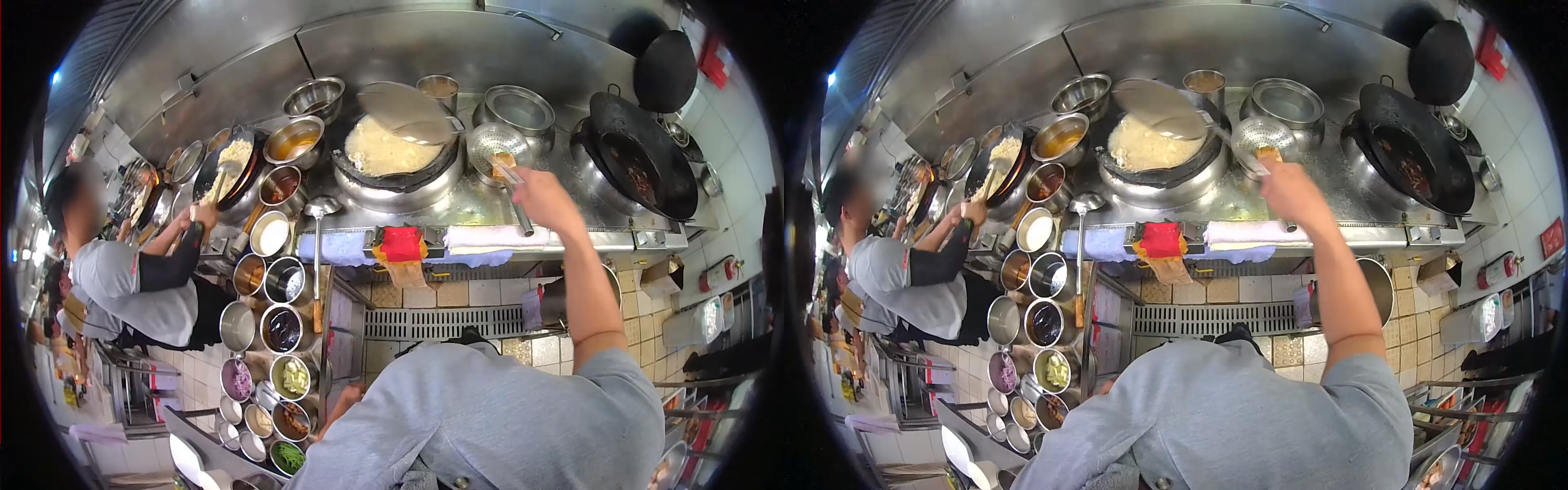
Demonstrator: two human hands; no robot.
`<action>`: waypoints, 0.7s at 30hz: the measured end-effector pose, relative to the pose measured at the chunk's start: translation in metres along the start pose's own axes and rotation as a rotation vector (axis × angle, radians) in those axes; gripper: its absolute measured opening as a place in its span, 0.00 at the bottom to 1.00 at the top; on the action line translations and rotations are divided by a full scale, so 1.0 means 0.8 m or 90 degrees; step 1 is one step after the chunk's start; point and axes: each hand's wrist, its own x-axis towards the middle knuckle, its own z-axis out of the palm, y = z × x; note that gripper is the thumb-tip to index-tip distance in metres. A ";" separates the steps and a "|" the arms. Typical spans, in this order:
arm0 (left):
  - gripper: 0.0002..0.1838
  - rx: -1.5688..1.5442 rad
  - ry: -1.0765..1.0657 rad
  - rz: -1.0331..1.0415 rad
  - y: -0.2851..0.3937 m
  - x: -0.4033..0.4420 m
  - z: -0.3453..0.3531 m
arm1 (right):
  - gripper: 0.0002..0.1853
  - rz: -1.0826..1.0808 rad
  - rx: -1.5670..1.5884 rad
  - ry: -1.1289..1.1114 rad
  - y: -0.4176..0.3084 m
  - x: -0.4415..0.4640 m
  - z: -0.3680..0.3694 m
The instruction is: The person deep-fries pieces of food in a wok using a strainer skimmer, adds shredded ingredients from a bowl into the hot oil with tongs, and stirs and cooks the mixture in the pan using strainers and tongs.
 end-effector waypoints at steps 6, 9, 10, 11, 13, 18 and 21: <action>0.06 -0.709 0.047 -0.656 0.055 0.040 -0.102 | 0.12 -0.036 -0.030 -0.053 -0.028 0.083 0.150; 0.08 -0.771 0.104 -0.718 0.091 0.083 -0.151 | 0.11 -0.024 -0.022 -0.054 -0.001 0.138 0.232; 0.09 -0.782 0.118 -0.731 0.101 0.086 -0.153 | 0.11 -0.016 -0.025 -0.048 0.010 0.153 0.242; 0.10 -0.766 0.070 -0.558 0.039 0.063 -0.074 | 0.10 -0.009 -0.027 -0.042 0.018 0.165 0.243; 0.11 -0.804 0.137 -0.623 0.077 0.083 -0.102 | 0.11 0.025 -0.009 -0.041 0.033 0.178 0.198; 0.12 -0.921 0.288 -0.700 0.130 0.089 -0.090 | 0.11 0.044 0.019 0.084 0.073 0.193 0.133; 0.11 -0.819 0.152 -0.740 0.171 0.079 -0.086 | 0.11 0.088 0.031 0.137 0.099 0.210 0.176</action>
